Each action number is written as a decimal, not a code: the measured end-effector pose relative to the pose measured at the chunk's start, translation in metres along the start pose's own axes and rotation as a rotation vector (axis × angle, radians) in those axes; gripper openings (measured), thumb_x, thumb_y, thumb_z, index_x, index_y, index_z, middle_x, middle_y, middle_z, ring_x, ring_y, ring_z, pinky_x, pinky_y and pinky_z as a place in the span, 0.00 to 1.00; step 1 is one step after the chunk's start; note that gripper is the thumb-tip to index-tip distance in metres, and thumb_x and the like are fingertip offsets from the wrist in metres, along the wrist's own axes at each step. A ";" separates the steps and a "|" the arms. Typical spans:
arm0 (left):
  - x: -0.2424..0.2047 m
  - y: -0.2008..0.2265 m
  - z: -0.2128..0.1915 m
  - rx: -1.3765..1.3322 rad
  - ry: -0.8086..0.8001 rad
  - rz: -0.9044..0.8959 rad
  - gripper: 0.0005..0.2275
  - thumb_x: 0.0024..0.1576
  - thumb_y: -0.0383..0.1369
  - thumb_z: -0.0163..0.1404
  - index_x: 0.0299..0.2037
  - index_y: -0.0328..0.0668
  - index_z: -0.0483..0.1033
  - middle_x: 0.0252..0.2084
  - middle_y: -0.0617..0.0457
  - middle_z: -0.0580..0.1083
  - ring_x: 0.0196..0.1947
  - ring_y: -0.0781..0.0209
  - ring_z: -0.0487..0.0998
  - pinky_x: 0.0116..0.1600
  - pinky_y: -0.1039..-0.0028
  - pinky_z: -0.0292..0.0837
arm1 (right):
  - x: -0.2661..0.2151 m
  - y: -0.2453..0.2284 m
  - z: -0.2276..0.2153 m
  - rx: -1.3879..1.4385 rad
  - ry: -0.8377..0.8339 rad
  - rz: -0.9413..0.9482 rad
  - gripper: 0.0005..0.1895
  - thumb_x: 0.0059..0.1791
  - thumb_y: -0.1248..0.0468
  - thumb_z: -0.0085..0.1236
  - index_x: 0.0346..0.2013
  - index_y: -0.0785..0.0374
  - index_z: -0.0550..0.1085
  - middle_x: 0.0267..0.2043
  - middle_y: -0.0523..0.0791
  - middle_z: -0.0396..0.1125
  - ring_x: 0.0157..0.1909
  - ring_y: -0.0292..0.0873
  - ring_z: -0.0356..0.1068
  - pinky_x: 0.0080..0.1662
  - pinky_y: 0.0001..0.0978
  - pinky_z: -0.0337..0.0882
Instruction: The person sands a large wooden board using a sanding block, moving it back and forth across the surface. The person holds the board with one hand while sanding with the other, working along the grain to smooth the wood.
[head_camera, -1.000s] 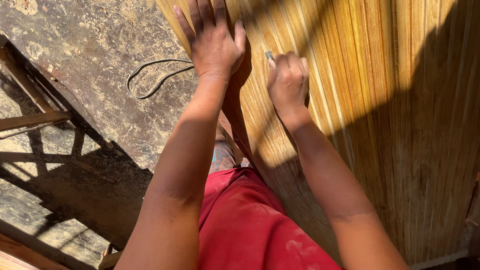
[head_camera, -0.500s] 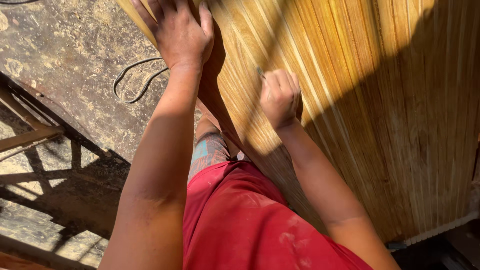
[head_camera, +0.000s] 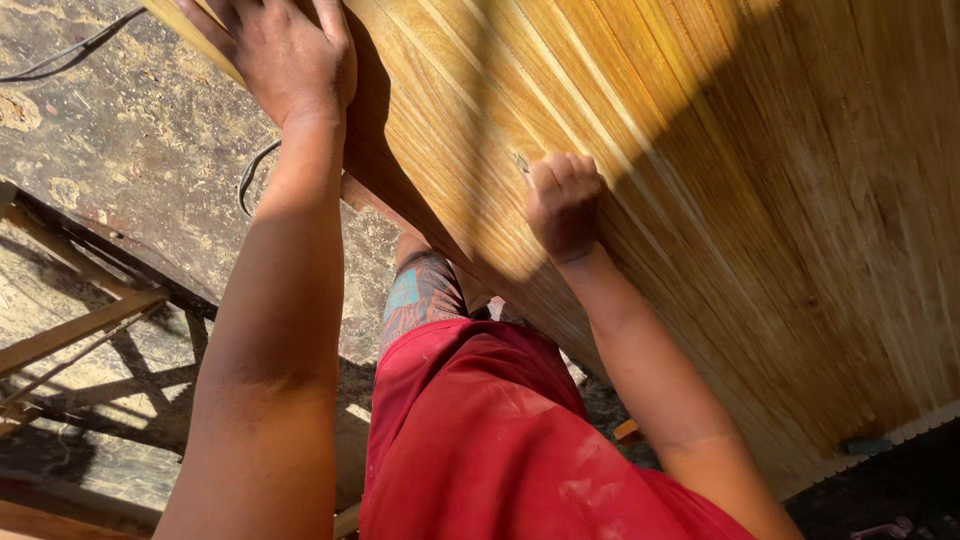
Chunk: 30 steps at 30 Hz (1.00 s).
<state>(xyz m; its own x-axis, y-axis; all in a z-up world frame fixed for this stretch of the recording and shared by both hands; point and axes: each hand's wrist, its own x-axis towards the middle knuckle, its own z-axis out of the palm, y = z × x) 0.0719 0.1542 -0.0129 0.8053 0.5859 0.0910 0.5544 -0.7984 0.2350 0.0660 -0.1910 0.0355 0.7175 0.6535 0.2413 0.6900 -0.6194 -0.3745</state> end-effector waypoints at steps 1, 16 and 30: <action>0.003 0.001 0.000 0.027 0.076 0.039 0.25 0.66 0.46 0.42 0.59 0.27 0.73 0.61 0.27 0.67 0.68 0.30 0.54 0.73 0.43 0.29 | -0.019 0.004 -0.017 0.008 -0.021 0.041 0.05 0.49 0.72 0.61 0.33 0.65 0.71 0.33 0.50 0.63 0.39 0.53 0.66 0.45 0.46 0.64; 0.001 0.018 -0.023 0.126 -0.339 -0.206 0.28 0.71 0.51 0.34 0.75 0.40 0.51 0.77 0.37 0.47 0.79 0.44 0.41 0.80 0.48 0.26 | -0.048 -0.001 -0.018 0.036 -0.007 0.155 0.06 0.47 0.70 0.58 0.37 0.61 0.72 0.35 0.47 0.63 0.40 0.51 0.65 0.44 0.46 0.64; -0.115 0.107 -0.042 0.056 -0.440 0.151 0.36 0.71 0.53 0.41 0.81 0.41 0.43 0.82 0.37 0.38 0.82 0.40 0.34 0.82 0.42 0.27 | -0.102 0.014 -0.038 -0.023 0.074 0.268 0.04 0.49 0.69 0.60 0.34 0.62 0.72 0.36 0.46 0.64 0.42 0.50 0.66 0.47 0.44 0.66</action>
<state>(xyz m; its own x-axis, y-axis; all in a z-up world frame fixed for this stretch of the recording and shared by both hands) 0.0295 0.0075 0.0420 0.8838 0.3577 -0.3014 0.4249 -0.8835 0.1972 0.0059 -0.2830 0.0395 0.8789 0.4322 0.2018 0.4764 -0.7760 -0.4133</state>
